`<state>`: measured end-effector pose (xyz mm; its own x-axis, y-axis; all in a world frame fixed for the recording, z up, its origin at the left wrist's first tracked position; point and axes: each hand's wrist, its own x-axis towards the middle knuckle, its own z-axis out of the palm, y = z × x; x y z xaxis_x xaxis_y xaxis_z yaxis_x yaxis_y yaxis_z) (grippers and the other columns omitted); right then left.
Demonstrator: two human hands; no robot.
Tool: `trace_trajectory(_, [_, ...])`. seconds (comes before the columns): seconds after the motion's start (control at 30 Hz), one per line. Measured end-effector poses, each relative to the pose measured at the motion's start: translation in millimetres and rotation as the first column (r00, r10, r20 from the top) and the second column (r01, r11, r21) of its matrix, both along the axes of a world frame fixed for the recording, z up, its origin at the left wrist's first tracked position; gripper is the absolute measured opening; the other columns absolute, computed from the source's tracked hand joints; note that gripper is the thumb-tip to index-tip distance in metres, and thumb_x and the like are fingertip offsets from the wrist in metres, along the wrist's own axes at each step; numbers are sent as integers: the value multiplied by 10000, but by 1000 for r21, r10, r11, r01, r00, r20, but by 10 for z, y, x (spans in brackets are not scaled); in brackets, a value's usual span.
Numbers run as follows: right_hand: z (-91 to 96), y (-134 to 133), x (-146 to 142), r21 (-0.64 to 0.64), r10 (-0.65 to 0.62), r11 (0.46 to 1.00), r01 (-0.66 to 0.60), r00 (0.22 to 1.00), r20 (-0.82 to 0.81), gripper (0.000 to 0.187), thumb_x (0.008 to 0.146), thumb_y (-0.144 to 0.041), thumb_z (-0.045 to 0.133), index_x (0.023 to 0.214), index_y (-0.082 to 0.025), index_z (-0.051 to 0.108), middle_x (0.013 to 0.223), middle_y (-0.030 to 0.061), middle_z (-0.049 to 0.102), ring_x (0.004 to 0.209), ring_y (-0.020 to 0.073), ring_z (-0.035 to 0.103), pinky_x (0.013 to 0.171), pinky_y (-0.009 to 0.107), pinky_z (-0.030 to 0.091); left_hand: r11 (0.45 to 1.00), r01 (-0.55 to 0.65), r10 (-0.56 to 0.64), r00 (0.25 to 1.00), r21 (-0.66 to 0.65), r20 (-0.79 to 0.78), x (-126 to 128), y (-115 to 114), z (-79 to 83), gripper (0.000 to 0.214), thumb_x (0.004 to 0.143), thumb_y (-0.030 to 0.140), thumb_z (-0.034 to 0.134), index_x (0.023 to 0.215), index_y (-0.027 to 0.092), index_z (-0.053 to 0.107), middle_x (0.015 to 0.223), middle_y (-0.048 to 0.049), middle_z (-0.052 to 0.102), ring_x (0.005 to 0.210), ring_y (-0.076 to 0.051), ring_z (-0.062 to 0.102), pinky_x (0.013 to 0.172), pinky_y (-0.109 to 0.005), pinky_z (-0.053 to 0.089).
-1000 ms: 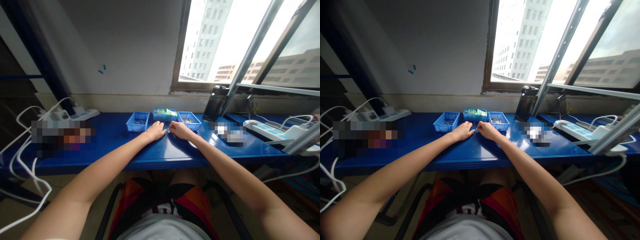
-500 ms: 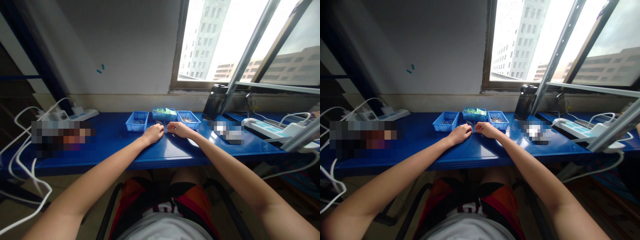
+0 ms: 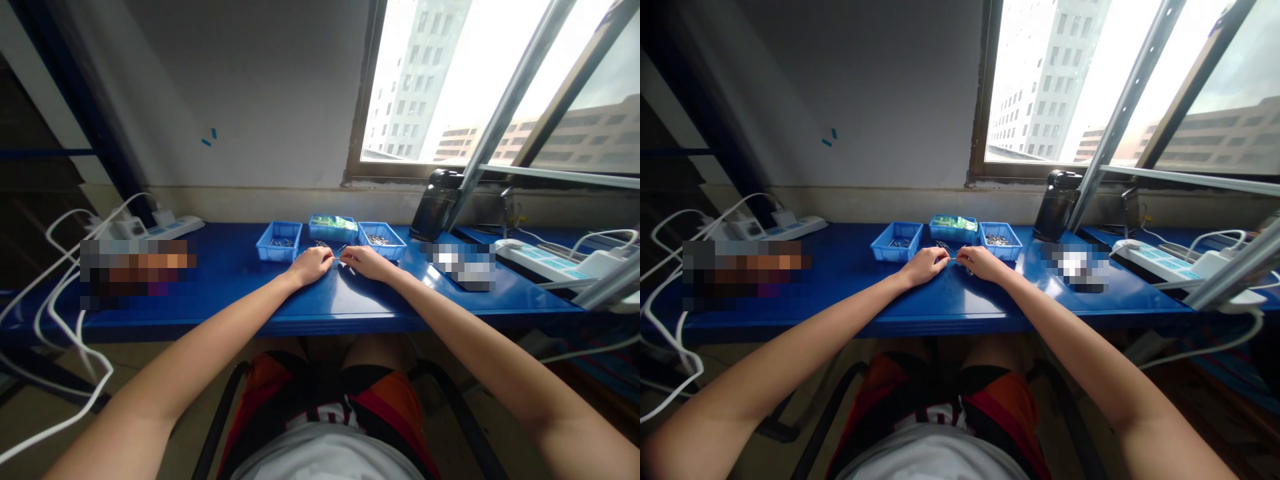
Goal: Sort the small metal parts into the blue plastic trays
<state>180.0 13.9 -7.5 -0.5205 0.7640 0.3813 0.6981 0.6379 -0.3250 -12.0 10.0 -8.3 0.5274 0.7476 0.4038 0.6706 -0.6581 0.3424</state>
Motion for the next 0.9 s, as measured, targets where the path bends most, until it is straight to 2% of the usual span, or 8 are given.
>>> trace_trajectory(0.1, [-26,-15,-2,24,23,999,-23,1000,-8,198,828,-271,487,865,-172,654,769,33,653,675,126,561,640,217,395,1000,24,-25,999,19,41,22,-9,0,236,839,291,429,872,179,634,859,-40,654,792,-166,588,723,-258,457])
trace_trajectory(0.43, [6,-60,-29,-20,41,999,-42,997,-58,279,830,-381,486,854,-165,660,709,20,640,620,116,535,599,208,384,992,104,-92,983,-68,161,11,37,7,198,779,249,504,890,180,653,864,-6,676,744,-135,594,719,-230,461])
trace_trajectory(0.57, [8,-58,-30,-28,20,999,-22,998,-63,274,821,-383,495,838,-164,657,671,14,632,602,113,537,583,203,380,996,85,-77,982,-38,171,20,10,22,163,760,268,516,849,180,619,838,-2,662,734,-136,596,701,-232,458])
trace_trajectory(0.67, [4,-55,-20,-17,5,1000,-6,999,-47,231,819,-346,496,850,-174,647,676,11,629,607,111,538,594,203,387,1000,18,-15,991,-20,129,19,-18,33,151,746,272,518,852,185,582,812,-4,647,702,-141,594,659,-236,454])
trace_trajectory(0.77, [-9,-41,-3,-10,-17,1000,16,999,-43,213,813,-329,502,901,-183,630,658,0,618,579,102,517,587,201,388,998,-57,57,998,8,23,5,-39,40,154,763,301,499,857,199,566,768,-10,637,677,-162,590,620,-254,443])
trace_trajectory(0.9, [-12,-31,8,2,-21,1000,21,998,-58,240,820,-345,494,939,-179,619,658,0,616,567,98,508,584,200,384,996,-75,79,994,56,-78,-9,-54,45,173,799,326,459,868,208,564,816,-30,638,748,-193,595,648,-276,444])
